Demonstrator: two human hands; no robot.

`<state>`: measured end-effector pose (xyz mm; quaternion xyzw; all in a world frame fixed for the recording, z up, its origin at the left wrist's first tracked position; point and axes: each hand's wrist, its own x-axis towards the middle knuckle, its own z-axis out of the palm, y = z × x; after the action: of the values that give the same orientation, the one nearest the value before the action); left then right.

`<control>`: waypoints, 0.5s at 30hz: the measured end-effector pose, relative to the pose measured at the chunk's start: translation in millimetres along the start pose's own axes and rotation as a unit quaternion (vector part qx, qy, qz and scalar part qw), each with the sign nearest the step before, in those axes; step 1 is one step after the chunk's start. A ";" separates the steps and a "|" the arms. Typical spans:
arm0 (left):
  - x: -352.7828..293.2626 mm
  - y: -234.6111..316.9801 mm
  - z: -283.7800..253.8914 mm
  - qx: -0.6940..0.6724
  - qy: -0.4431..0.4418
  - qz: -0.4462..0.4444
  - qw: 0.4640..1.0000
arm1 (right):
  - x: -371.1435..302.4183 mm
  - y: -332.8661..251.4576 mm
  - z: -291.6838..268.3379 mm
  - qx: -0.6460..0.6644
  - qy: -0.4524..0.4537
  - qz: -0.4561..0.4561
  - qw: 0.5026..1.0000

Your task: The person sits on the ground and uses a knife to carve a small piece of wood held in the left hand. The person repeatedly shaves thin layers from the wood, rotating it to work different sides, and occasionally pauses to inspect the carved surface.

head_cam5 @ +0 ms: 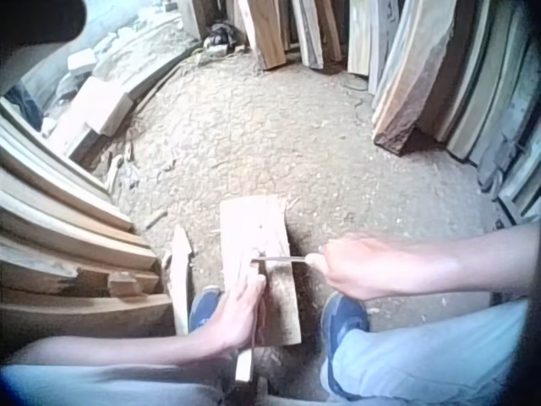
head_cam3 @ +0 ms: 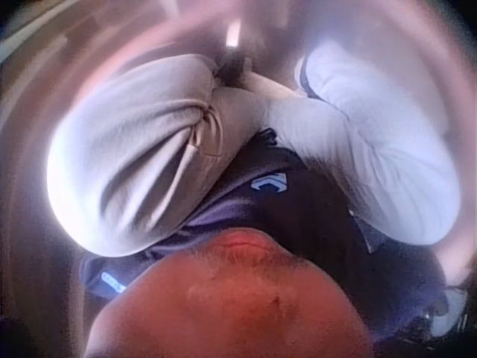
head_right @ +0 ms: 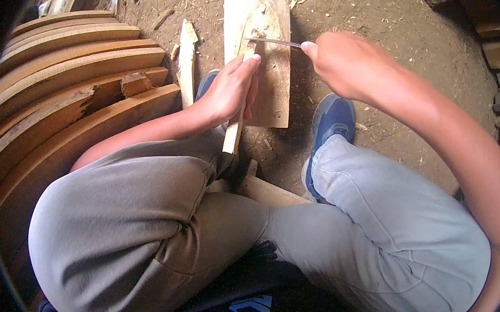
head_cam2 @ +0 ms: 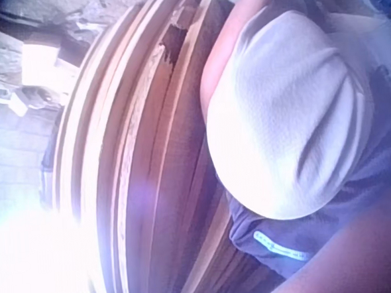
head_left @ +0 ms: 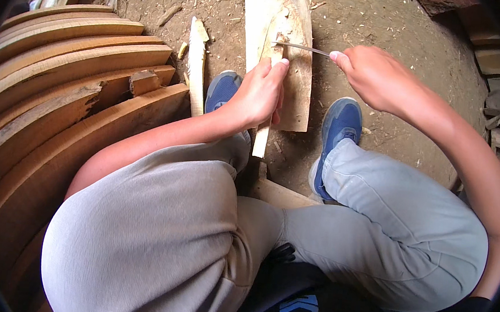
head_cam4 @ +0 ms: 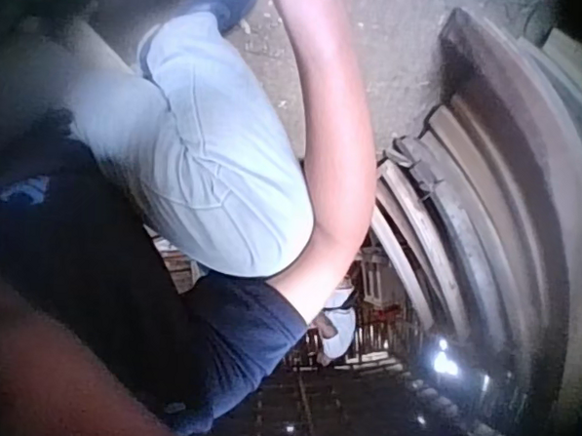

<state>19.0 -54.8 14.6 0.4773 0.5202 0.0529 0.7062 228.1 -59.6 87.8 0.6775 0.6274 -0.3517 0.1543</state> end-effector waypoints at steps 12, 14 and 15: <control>1.4 0.3 2.9 0.040 0.025 -0.014 0.999 | -1.7 -5.8 1.9 -0.073 0.041 -0.004 0.996; 1.5 2.6 1.4 0.058 0.019 -0.008 0.998 | -2.6 -10.1 0.0 -0.082 0.031 0.008 0.996; 2.3 4.2 1.2 0.067 0.015 -0.009 0.998 | -2.9 -8.3 2.9 -0.099 0.050 -0.012 0.994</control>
<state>22.8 -52.0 16.0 0.5179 0.5374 0.0186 0.6653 219.4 -62.2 89.6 0.6677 0.6743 -0.2555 0.1851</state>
